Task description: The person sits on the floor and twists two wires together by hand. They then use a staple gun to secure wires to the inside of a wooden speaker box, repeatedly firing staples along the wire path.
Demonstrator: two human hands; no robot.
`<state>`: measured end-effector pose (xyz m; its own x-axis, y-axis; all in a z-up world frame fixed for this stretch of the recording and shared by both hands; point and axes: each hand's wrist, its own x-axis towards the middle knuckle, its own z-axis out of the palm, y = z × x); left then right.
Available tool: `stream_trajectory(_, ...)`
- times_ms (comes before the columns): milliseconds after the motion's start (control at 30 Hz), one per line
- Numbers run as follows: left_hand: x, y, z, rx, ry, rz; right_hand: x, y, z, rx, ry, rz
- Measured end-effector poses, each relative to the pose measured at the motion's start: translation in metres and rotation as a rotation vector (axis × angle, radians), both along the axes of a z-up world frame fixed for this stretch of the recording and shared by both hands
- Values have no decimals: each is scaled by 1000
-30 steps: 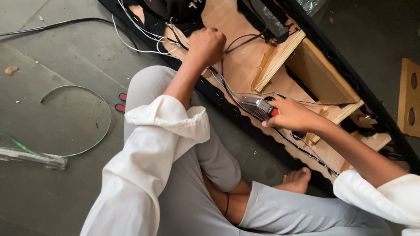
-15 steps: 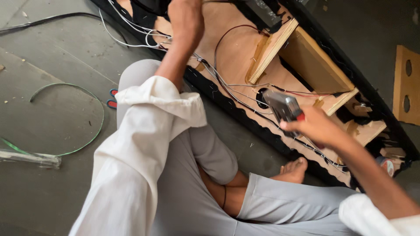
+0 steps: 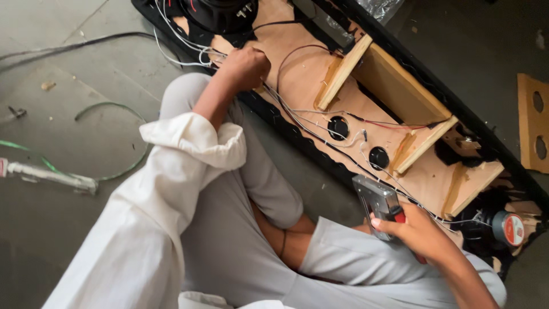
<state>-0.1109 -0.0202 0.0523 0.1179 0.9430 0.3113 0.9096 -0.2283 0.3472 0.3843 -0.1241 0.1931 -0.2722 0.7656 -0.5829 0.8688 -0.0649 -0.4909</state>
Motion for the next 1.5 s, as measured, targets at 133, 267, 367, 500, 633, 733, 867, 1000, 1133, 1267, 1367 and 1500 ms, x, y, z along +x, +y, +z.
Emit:
stream_trajectory(133, -4, -5, -2, -28, -14, -2, 3, -3, 12, -25, -152, -17)
stream_trajectory(267, -13, -22, 3, 253, 122, 273, -2, 1, 14, -21, -214, -28)
stream_trajectory(367, -29, -35, 4, 533, 261, 617, -11, 4, 3, 69, -134, 58)
stream_trajectory(500, -41, -35, -6, 112, 94, 713, -20, 2, -16, 70, -213, 103)
stream_trajectory(633, -45, -34, -8, 11, -99, 716, -29, -6, -30, 123, -213, 177)
stream_trajectory(733, -47, -40, 10, 194, -182, 791, -32, -10, -33, 136, -264, 229)
stream_trajectory(867, -38, -49, 37, 386, -248, 806, -25, -19, -39, 239, -220, 280)
stream_trajectory(1000, -30, -58, 57, 450, -507, 628, -12, -25, -48, 227, -302, 279)
stream_trajectory(1133, -23, -67, 75, 544, -543, 484, -7, -28, -58, 296, -255, 300)
stream_trajectory(1267, -12, -85, 93, 729, -332, 500, -7, -33, -64, 354, -217, 350)
stream_trajectory(1367, 8, -100, 100, 720, -203, 438, -8, -37, -63, 344, -261, 343)
stream_trajectory(1500, 43, -128, 89, 484, -528, 292, -12, -39, -61, 363, -218, 375)
